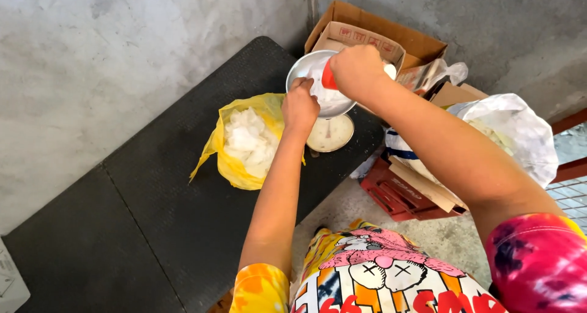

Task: Scooping white powder into bags, tying them, and placing them in a shipping box.

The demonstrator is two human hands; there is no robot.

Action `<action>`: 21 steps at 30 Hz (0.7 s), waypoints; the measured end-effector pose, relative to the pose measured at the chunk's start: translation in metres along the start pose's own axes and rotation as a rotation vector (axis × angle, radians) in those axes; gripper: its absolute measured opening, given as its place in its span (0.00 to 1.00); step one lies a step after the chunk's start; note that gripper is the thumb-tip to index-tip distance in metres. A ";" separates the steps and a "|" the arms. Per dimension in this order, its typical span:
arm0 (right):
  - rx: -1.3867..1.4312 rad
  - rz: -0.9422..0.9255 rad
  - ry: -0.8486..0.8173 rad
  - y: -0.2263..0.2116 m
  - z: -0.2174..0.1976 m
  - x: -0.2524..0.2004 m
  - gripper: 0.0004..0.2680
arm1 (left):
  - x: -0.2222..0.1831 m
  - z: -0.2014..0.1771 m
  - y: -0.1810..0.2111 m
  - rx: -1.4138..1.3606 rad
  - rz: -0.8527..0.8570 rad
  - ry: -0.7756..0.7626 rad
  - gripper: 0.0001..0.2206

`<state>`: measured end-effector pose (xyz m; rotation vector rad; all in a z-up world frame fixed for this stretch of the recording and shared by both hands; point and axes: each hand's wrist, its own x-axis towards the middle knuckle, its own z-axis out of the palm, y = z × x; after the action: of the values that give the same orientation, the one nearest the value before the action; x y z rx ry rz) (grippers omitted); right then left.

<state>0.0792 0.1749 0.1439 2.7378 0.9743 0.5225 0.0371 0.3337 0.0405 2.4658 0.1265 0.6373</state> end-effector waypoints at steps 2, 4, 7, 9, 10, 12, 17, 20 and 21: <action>0.019 0.021 -0.018 0.001 -0.003 -0.002 0.04 | 0.001 0.000 -0.002 -0.008 0.006 0.004 0.19; 0.038 0.045 -0.033 0.005 -0.002 -0.004 0.04 | 0.003 0.001 -0.004 -0.016 0.017 0.009 0.19; 0.113 0.090 -0.019 0.013 -0.003 -0.012 0.05 | 0.003 -0.002 -0.003 -0.016 0.018 0.000 0.19; 0.219 0.153 -0.039 0.020 -0.013 -0.021 0.08 | 0.002 -0.011 0.001 -0.049 0.017 -0.010 0.19; 0.216 0.154 -0.039 0.023 -0.017 -0.028 0.08 | 0.001 -0.013 0.001 -0.052 0.018 -0.010 0.19; 0.334 0.210 0.108 0.032 -0.026 -0.043 0.08 | 0.002 -0.018 0.002 -0.055 0.105 0.098 0.19; 0.434 0.371 0.085 0.041 -0.034 -0.087 0.12 | -0.002 -0.037 0.021 -0.077 0.187 0.160 0.19; 0.491 0.488 0.083 0.047 -0.031 -0.118 0.11 | -0.005 -0.041 0.047 -0.196 0.216 0.137 0.18; 0.537 0.505 0.144 0.050 -0.025 -0.130 0.10 | -0.008 -0.040 0.056 -0.285 0.196 0.099 0.18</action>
<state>0.0037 0.0547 0.1472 3.5015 0.4813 0.6104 0.0087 0.3062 0.0977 2.1874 -0.1594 0.8023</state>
